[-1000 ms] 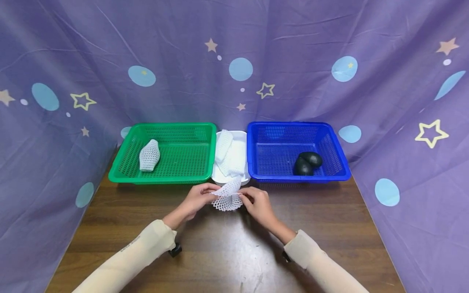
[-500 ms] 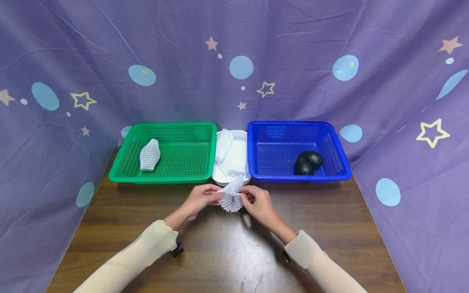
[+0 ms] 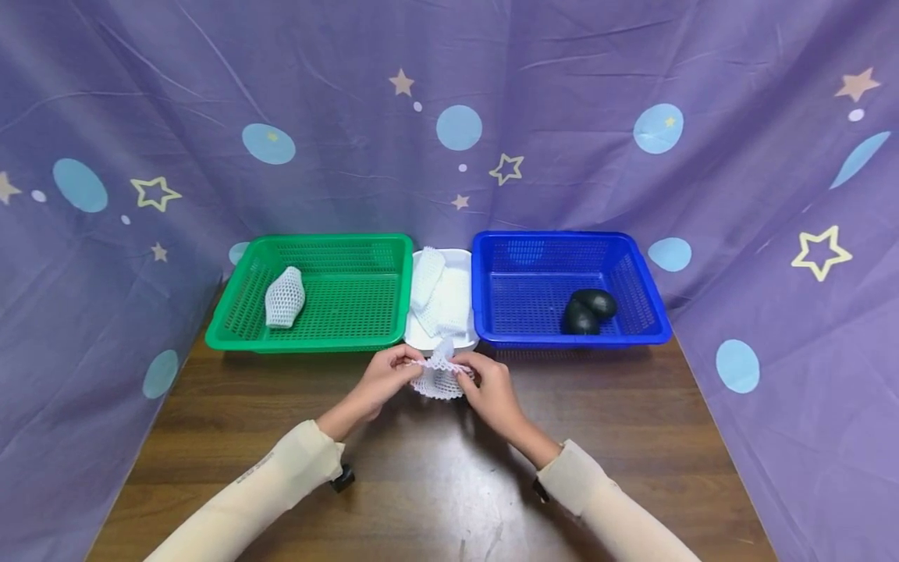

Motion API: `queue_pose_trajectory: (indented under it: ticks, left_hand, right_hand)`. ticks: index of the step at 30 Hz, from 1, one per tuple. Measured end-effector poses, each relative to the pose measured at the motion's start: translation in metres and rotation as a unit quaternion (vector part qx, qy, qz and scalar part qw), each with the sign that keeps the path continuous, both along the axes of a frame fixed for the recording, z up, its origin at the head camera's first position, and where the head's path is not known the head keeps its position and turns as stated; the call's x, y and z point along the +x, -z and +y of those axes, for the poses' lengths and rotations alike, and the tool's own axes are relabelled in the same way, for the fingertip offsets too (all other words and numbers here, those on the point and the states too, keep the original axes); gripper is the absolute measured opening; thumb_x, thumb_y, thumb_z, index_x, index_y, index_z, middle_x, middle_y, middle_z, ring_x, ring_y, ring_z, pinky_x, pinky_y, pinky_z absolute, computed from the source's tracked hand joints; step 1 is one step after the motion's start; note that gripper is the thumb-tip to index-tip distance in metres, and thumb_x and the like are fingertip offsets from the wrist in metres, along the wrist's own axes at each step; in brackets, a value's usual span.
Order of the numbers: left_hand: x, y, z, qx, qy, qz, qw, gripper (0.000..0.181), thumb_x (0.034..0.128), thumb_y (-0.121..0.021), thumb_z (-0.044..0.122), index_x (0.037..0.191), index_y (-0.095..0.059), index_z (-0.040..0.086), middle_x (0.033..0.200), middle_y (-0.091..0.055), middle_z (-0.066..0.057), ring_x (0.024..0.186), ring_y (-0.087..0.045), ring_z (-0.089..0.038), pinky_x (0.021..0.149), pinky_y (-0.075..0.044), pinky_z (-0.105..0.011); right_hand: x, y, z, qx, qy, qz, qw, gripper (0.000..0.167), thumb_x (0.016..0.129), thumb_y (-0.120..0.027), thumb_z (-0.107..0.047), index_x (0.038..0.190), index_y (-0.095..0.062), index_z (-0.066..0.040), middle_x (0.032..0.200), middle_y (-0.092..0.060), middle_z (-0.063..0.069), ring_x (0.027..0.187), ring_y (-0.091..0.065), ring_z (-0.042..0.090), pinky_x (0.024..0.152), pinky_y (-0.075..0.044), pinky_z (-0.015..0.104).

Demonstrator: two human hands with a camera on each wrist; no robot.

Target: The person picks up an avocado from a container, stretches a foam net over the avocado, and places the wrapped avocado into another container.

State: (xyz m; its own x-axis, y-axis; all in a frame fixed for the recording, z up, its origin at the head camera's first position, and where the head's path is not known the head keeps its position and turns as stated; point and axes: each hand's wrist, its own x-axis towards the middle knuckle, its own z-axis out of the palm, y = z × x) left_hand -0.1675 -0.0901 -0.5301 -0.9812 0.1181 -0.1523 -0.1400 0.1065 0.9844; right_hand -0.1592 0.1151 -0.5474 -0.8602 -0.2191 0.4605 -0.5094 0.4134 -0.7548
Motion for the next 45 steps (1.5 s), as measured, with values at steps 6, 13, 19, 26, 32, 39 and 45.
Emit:
queue_pose_trajectory:
  ticks: [6,13,19,26,32,39,45]
  left_hand:
    - [-0.001,0.0,-0.013,0.016,-0.069,0.014,0.9974,0.006,0.0848,-0.058,0.0,0.082,-0.062,0.004,0.07,-0.057,0.005,0.066,-0.055,-0.011,0.065,-0.054,-0.03]
    - [0.003,0.002,-0.013,0.026,-0.048,0.027,0.9981,0.005,0.0877,-0.06,-0.001,0.083,-0.061,-0.001,0.069,-0.058,0.006,0.063,-0.054,-0.009,0.062,-0.052,-0.029]
    - [0.008,0.006,-0.009,0.017,-0.031,0.079,0.9963,0.005,0.0863,-0.062,-0.004,0.083,-0.06,-0.008,0.066,-0.054,0.006,0.058,-0.05,-0.004,0.054,-0.046,-0.023]
    - [0.007,0.014,-0.009,-0.173,-0.022,0.12,0.9774,0.018,0.074,-0.075,0.004,0.071,-0.058,0.011,0.062,-0.051,0.007,0.058,-0.047,-0.002,0.055,-0.039,-0.017]
    - [0.006,0.017,-0.008,-0.153,0.009,0.102,0.9829,0.015,0.0726,-0.076,0.0,0.08,-0.064,0.005,0.068,-0.062,0.0,0.061,-0.054,-0.005,0.057,-0.046,-0.018]
    - [0.003,0.019,-0.014,-0.027,-0.004,0.004,0.9996,0.016,0.0864,-0.075,0.004,0.1,-0.072,-0.005,0.083,-0.073,-0.005,0.068,-0.063,-0.007,0.064,-0.056,-0.027]
    - [0.002,0.01,-0.022,-0.02,-0.033,0.004,0.9993,0.018,0.0898,-0.076,0.01,0.101,-0.075,-0.003,0.083,-0.075,-0.003,0.068,-0.064,-0.007,0.067,-0.06,-0.031]
  right_hand:
    - [0.003,0.005,0.002,0.004,0.006,-0.068,0.9977,0.008,0.087,-0.075,0.003,0.095,-0.075,0.0,0.083,-0.075,0.011,0.066,-0.059,0.004,0.057,-0.052,0.018]
    - [0.008,0.008,-0.004,-0.02,-0.044,-0.11,0.9927,0.009,0.089,-0.074,0.0,0.098,-0.075,0.002,0.091,-0.077,0.015,0.078,-0.07,0.014,0.068,-0.061,0.024]
    - [0.007,0.008,-0.009,-0.024,-0.093,-0.114,0.9888,0.019,0.09,-0.074,-0.002,0.108,-0.072,0.005,0.096,-0.076,0.019,0.083,-0.074,0.023,0.071,-0.063,0.034]
    - [0.008,0.007,-0.013,0.034,-0.087,-0.073,0.993,0.044,0.085,-0.08,-0.004,0.125,-0.065,0.005,0.105,-0.075,0.02,0.085,-0.074,0.03,0.072,-0.062,0.027]
    - [0.006,0.008,-0.017,0.04,-0.03,0.001,0.9988,0.019,0.087,-0.077,-0.001,0.104,-0.073,0.003,0.093,-0.075,0.015,0.074,-0.07,0.019,0.064,-0.06,0.025]
    - [-0.002,0.014,-0.013,0.027,0.03,-0.031,0.9987,0.007,0.086,-0.076,0.0,0.093,-0.076,0.001,0.077,-0.074,0.009,0.063,-0.062,0.009,0.057,-0.053,0.02]
    - [-0.005,0.018,-0.008,0.016,0.004,-0.065,0.9978,0.009,0.088,-0.075,-0.001,0.097,-0.076,0.0,0.081,-0.076,0.01,0.068,-0.067,0.011,0.063,-0.058,0.022]
